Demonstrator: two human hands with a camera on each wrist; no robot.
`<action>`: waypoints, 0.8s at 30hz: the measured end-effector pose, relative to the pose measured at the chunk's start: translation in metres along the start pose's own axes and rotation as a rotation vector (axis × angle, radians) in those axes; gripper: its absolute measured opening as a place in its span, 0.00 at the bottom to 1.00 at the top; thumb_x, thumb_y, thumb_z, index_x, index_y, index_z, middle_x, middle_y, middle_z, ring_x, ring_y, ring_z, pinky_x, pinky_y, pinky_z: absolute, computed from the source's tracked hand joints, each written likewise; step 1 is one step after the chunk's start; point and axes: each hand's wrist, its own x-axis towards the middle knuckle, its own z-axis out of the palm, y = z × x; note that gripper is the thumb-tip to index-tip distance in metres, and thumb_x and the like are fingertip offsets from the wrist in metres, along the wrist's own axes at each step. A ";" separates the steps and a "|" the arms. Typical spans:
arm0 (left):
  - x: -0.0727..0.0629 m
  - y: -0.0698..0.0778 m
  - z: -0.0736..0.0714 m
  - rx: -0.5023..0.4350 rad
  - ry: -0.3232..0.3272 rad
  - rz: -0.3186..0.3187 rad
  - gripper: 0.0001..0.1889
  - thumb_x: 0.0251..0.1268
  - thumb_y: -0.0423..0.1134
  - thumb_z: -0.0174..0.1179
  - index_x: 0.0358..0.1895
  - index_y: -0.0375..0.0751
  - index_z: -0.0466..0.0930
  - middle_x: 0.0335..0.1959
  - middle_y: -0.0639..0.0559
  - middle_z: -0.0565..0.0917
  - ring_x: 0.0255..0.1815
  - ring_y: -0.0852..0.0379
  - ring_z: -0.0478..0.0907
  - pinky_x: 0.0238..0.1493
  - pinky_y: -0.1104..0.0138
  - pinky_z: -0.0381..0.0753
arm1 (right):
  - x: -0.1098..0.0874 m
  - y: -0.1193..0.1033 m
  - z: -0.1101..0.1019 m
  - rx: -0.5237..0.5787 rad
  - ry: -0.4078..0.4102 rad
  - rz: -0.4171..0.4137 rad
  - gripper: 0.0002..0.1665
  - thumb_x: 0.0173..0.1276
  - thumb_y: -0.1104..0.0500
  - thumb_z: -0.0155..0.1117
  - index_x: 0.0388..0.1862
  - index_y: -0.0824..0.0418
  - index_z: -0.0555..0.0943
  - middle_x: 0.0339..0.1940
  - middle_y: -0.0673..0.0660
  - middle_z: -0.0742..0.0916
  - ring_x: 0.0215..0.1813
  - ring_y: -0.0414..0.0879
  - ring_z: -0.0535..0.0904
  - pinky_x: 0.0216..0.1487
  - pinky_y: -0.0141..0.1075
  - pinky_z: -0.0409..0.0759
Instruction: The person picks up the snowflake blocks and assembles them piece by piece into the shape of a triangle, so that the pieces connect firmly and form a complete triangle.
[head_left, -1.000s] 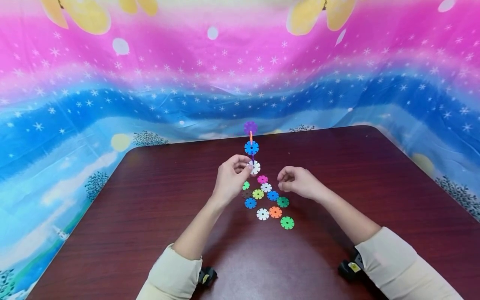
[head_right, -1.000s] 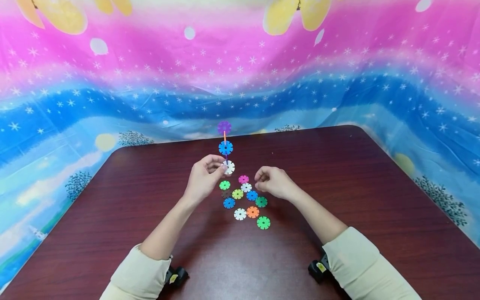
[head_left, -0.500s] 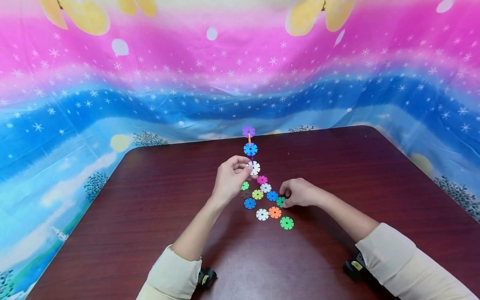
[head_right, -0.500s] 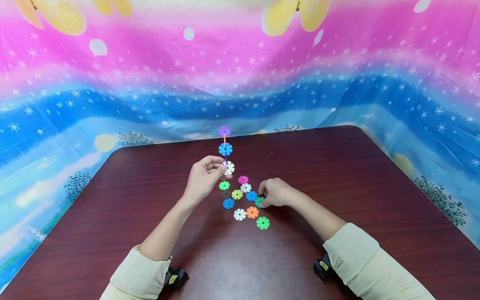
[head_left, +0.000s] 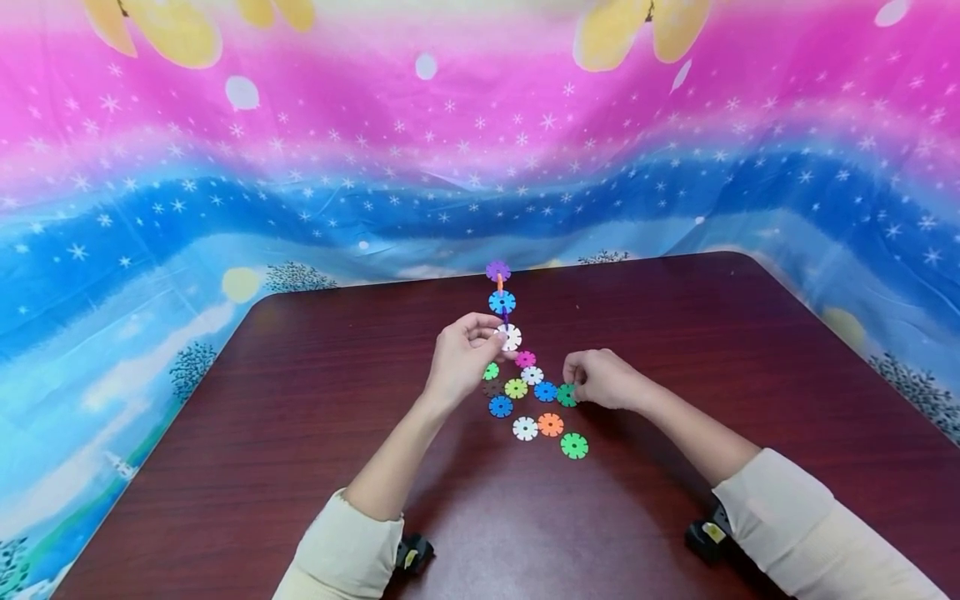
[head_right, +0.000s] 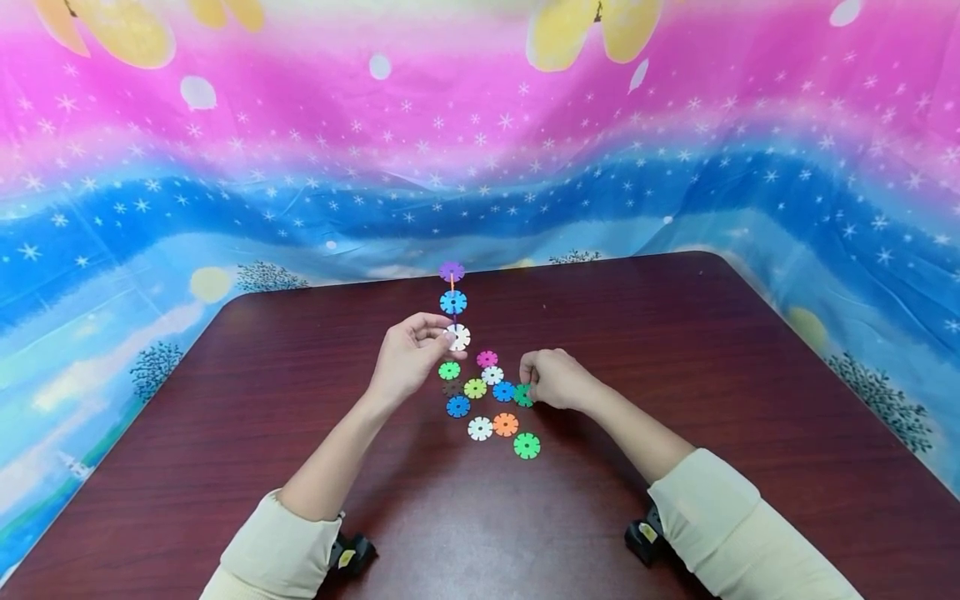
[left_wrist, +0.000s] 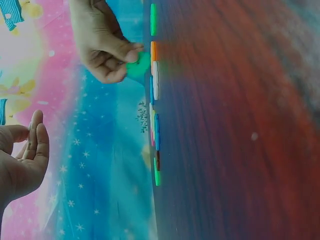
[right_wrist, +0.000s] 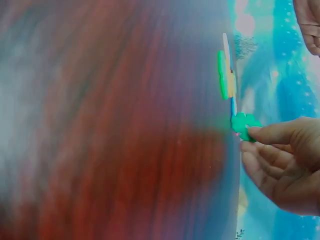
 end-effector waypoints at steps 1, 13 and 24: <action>0.000 0.000 0.000 -0.001 -0.004 0.000 0.11 0.62 0.33 0.59 0.46 0.33 0.77 0.31 0.45 0.83 0.32 0.50 0.83 0.28 0.69 0.78 | -0.001 0.000 -0.001 0.025 0.039 -0.011 0.09 0.54 0.70 0.67 0.30 0.60 0.76 0.23 0.50 0.78 0.27 0.44 0.72 0.29 0.35 0.72; 0.002 0.000 0.002 0.016 -0.059 -0.090 0.13 0.62 0.33 0.58 0.48 0.32 0.76 0.34 0.42 0.83 0.35 0.48 0.83 0.23 0.70 0.71 | -0.005 -0.021 -0.007 0.288 0.463 -0.129 0.06 0.59 0.67 0.66 0.33 0.60 0.79 0.29 0.52 0.84 0.31 0.46 0.78 0.35 0.39 0.77; 0.001 -0.002 0.008 0.016 -0.062 -0.069 0.10 0.62 0.31 0.57 0.45 0.32 0.77 0.31 0.44 0.83 0.31 0.53 0.84 0.28 0.69 0.78 | -0.007 -0.031 -0.004 0.407 0.511 -0.188 0.06 0.60 0.66 0.66 0.35 0.62 0.79 0.30 0.55 0.85 0.30 0.47 0.77 0.32 0.35 0.76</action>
